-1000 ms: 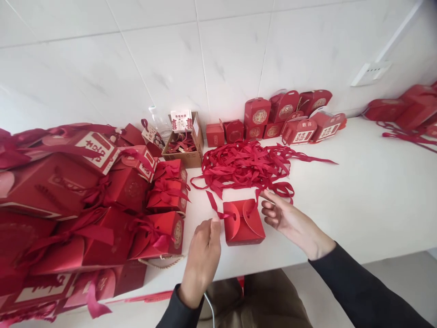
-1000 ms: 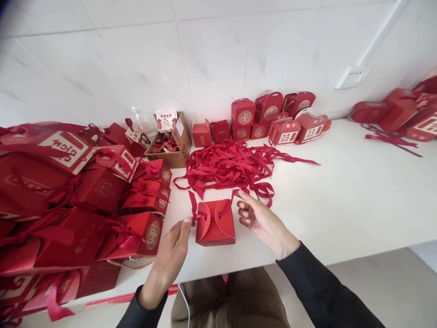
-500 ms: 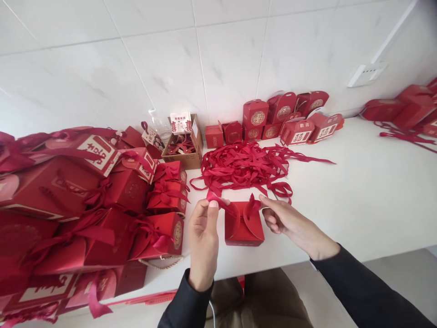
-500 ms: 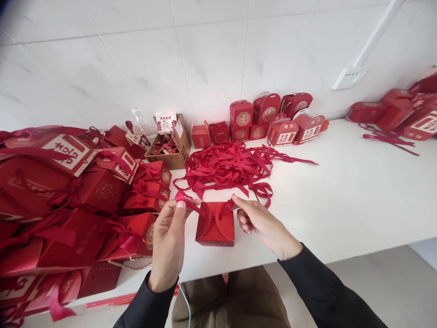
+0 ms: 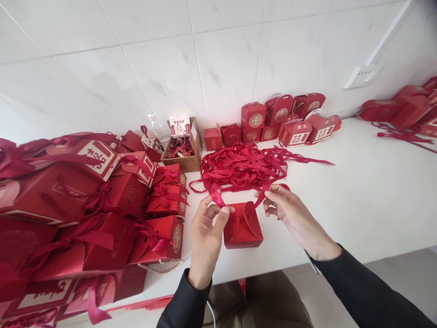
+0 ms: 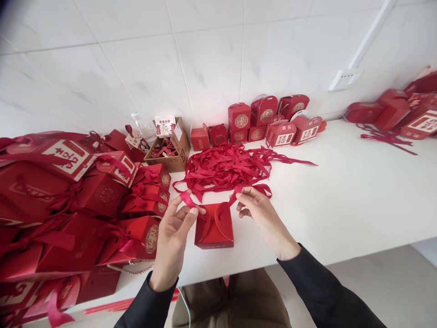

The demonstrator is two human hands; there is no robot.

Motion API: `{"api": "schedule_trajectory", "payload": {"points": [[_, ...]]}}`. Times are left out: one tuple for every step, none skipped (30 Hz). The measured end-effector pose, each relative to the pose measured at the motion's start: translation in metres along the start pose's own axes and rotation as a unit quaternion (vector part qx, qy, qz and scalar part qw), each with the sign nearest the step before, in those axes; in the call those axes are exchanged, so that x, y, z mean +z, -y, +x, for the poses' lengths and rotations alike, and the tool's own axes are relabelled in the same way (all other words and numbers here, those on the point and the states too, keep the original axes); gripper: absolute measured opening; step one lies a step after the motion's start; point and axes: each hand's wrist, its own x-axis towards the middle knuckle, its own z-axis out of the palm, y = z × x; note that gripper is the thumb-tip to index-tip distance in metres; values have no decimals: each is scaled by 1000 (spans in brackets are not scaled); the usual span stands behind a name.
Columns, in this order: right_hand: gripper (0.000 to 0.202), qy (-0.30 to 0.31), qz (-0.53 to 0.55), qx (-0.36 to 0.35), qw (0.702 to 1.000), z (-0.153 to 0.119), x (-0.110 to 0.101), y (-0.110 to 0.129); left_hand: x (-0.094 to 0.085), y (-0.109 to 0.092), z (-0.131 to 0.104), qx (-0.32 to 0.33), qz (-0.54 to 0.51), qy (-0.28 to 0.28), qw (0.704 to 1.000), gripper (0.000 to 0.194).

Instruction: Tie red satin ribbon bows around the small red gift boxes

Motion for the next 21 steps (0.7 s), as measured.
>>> {"api": "schedule_trajectory", "payload": {"points": [[32,4,6,-10,1000,-1,1,5,0,-3,2,6,-3,3,1000,34],[31,11,11,-19,1000,-2,3,10,1,-5,4,15,-7,7,1000,29],[29,21,14,-26,999,-3,4,16,2,-9,6,24,-8,11,1000,25],[28,31,12,-36,999,-5,7,23,3,-12,8,33,-6,14,999,22],[27,38,3,-50,998,-7,10,30,4,-15,10,39,0,17,999,20],[25,43,-16,-66,997,-8,12,36,4,-17,12,42,11,21,999,19],[23,45,-42,-83,995,-10,15,42,5,-19,14,43,29,28,998,20],[22,49,-73,-100,991,-12,17,46,5,-21,15,43,50,40,997,20],[21,54,-105,-116,986,-13,20,49,6,-22,16,43,75,57,995,20],[20,60,-133,-131,981,-14,21,51,6,-22,16,47,99,76,991,21],[20,67,-153,-145,975,-14,22,51,7,-23,16,51,123,95,987,22],[21,74,-169,-159,970,-14,23,50,8,-23,16,58,144,114,981,23],[21,79,-183,-175,964,-13,24,50,9,-24,15,64,162,132,976,25],[20,83,-196,-192,958,-12,24,49,10,-25,15,70,179,150,970,25],[19,85,-207,-210,952,-11,25,48,12,-27,15,75,194,169,963,23],[17,87,-216,-230,945,-11,25,48,13,-29,15,78,207,188,957,19],[15,89,-223,-250,938,-10,25,49,14,-31,15,81,219,207,950,15],[13,89,-226,-268,932,-10,26,50,15,-32,16,81,230,221,944,11],[12,86,-226,-283,928,-10,26,52,16,-33,17,78,241,228,940,10],[12,81,-224,-292,926,-10,27,54,16,-34,18,74,250,228,938,11],[12,73,-219,-296,927,-11,27,57,16,-34,19,69,257,223,938,13]]}}
